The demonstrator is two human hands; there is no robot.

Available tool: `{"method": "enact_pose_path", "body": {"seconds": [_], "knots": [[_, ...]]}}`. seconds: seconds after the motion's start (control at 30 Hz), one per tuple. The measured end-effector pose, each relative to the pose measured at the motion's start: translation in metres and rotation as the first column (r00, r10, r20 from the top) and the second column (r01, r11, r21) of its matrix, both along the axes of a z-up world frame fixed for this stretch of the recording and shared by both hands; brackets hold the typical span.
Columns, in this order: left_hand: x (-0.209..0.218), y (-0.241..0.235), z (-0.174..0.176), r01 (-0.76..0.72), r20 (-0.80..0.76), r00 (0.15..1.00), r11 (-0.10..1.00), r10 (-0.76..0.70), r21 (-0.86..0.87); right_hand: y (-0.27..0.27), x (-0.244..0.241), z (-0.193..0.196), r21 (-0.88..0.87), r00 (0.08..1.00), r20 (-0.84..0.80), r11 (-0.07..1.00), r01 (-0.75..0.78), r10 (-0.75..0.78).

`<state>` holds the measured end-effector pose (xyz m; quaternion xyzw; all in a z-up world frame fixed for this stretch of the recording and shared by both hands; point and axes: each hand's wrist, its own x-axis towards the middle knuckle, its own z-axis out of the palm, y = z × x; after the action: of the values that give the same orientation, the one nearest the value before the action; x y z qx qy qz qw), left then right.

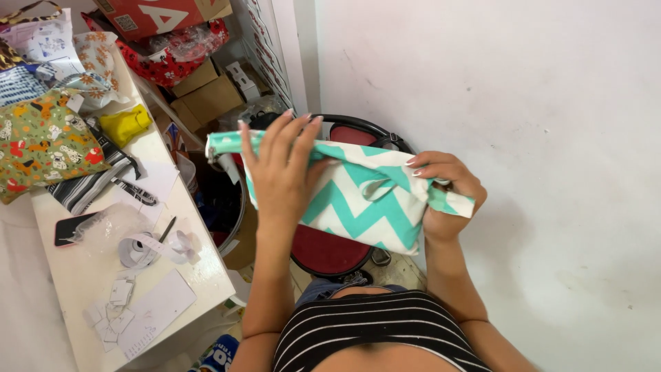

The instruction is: Arranging and inspecting various fabric pouches and bags on display shelves in a gift shop.

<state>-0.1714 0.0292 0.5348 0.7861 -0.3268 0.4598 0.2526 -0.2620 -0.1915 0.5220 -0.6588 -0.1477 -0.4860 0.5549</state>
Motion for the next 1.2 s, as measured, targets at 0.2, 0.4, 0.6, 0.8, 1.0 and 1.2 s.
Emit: {"method": "enact_pose_path", "body": {"seconds": [0.2,0.4,0.6,0.8,1.0,1.2], "knots": [[0.013,0.015,-0.028,-0.108,0.084,0.990,0.994,0.110,-0.034,0.014,0.016,0.028,-0.182,0.989,0.070,0.973,0.141,-0.130],[0.003,0.008,-0.016,-0.161,0.113,0.981,0.987,0.157,0.023,0.040,0.015,0.024,-0.622,0.922,0.170,0.688,0.374,-0.347],[0.000,-0.002,-0.011,-0.138,0.156,0.981,0.983,0.118,0.120,0.068,0.014,0.029,-0.706,0.930,0.201,0.612,0.356,-0.309],[-0.005,-0.022,-0.019,0.011,0.209,0.977,0.990,-0.040,0.140,0.049,0.047,-0.025,-0.662,0.923,0.094,0.669,0.339,-0.374],[-0.012,-0.020,-0.004,0.083,-0.044,0.996,0.976,-0.076,0.203,0.041,0.045,-0.032,-0.568,0.948,-0.012,0.783,0.255,-0.317],[-0.033,-0.002,0.033,0.094,-0.319,0.948,0.967,-0.014,0.237,0.014,0.044,-0.024,-0.379,0.930,-0.289,0.919,0.105,-0.226]]}}
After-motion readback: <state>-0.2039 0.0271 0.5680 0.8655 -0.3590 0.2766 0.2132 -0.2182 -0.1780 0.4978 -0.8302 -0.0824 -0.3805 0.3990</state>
